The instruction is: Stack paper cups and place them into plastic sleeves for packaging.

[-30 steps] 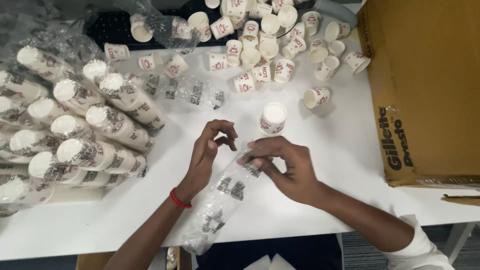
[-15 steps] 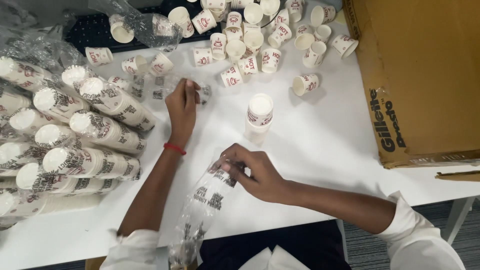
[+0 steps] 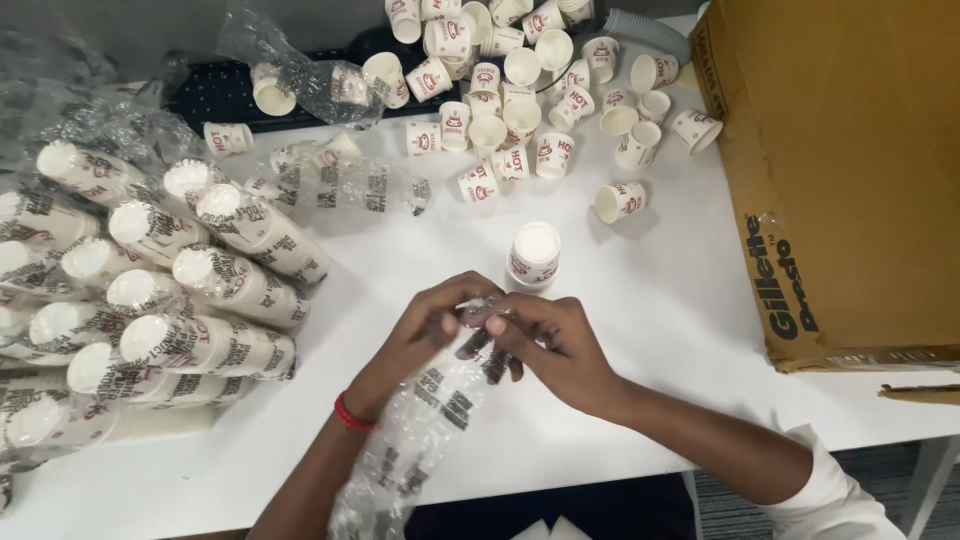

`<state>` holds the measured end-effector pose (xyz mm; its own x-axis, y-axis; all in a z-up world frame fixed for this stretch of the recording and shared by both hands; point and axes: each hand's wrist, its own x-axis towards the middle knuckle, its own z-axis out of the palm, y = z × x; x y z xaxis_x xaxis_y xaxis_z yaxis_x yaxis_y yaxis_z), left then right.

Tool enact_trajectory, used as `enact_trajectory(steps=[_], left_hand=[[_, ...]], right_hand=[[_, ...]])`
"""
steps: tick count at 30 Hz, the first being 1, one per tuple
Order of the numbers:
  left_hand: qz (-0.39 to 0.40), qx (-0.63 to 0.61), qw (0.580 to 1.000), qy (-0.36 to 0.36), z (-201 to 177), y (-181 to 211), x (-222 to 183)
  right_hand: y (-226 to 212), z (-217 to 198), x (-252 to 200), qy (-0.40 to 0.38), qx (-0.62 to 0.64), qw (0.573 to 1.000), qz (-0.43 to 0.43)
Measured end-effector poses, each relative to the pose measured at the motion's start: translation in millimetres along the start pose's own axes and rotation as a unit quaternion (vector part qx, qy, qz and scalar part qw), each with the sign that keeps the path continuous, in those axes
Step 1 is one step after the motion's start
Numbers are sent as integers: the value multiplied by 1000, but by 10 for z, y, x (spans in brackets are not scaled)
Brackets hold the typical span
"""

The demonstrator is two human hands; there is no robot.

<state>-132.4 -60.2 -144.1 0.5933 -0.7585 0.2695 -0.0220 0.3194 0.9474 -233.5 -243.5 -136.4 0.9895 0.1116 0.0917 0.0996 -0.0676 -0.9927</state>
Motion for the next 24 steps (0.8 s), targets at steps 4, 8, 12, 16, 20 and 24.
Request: enact_trajectory(steps=[4, 8, 12, 16, 20, 24], left_hand=[[4, -9, 999, -40, -19, -20, -33], [48, -62, 997, 6, -42, -106, 99], [49, -135, 989, 43, -21, -84, 348], [63, -153, 985, 51, 141, 120, 488], [89, -206, 974, 27, 129, 26, 434], [79, -151, 985, 33, 122, 3, 457]], right_hand=[[-124, -78, 31, 7, 122, 992, 25], [-251, -265, 126, 41, 120, 992, 7], [-507, -418, 161, 84, 65, 993, -45], [-444, -516, 125, 166, 56, 978, -110], [-196, -687, 106, 183, 24, 977, -110], [-280, -640, 90, 206, 42, 972, -102]])
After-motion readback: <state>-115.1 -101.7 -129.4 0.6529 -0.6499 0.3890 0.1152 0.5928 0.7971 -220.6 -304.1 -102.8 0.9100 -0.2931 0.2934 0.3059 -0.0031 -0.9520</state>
